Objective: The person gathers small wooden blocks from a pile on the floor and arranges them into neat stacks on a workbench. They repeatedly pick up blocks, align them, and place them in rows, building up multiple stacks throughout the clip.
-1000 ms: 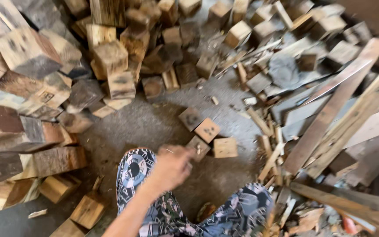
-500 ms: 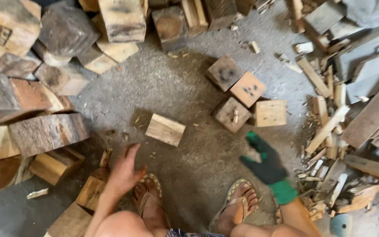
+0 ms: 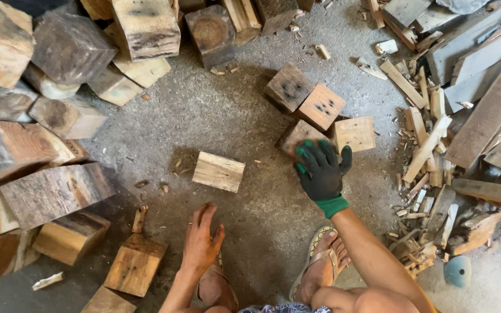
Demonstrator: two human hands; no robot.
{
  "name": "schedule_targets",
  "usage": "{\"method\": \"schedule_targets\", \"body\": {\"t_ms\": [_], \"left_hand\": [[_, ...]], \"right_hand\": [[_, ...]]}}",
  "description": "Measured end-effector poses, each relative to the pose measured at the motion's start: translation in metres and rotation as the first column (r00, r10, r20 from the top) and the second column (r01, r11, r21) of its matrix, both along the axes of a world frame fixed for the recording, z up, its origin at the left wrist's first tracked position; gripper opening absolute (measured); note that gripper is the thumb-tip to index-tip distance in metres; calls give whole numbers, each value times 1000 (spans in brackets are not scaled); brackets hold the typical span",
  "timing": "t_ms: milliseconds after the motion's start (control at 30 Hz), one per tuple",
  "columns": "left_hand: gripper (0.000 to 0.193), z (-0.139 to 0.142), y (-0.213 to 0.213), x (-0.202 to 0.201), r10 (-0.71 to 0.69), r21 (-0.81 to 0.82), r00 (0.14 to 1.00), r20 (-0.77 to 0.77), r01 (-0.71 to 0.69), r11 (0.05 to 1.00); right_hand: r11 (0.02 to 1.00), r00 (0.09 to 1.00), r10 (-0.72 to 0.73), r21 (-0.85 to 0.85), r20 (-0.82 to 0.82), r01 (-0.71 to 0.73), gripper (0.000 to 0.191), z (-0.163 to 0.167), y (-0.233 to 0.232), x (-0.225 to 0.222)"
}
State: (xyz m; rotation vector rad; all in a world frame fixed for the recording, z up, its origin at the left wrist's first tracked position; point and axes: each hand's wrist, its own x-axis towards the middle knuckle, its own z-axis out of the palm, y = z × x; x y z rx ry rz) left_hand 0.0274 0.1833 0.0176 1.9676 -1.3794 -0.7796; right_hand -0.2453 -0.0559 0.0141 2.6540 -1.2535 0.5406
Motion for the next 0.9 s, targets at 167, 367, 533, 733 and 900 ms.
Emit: {"method": "schedule_targets", "body": {"t_ms": [167,367,533,733,900], "left_hand": [[49,0,15,0,95,-85,995,27,-92,992],[47,-9,3,-5,133,-164,988,79,-119,979],[47,-22,-5,-18,85,-193,995,56,-72,978],[44,0,-25,-19,45,-236,995,92,-22,972],[41,43,-127,-32,-245,-359,959,140,280,890]], "right_hand": [[898,959,168,366,229,-244,30,16,38,-25],[972,989,-22,233,146,-12,83,30,-3,-12],[973,993,-103,201,-49,111,85,13,-8,14],[993,988,-66,102,138,52,103,26,-2,9],[939,970,-241,258,23,228,97,19,-19,20]]}}
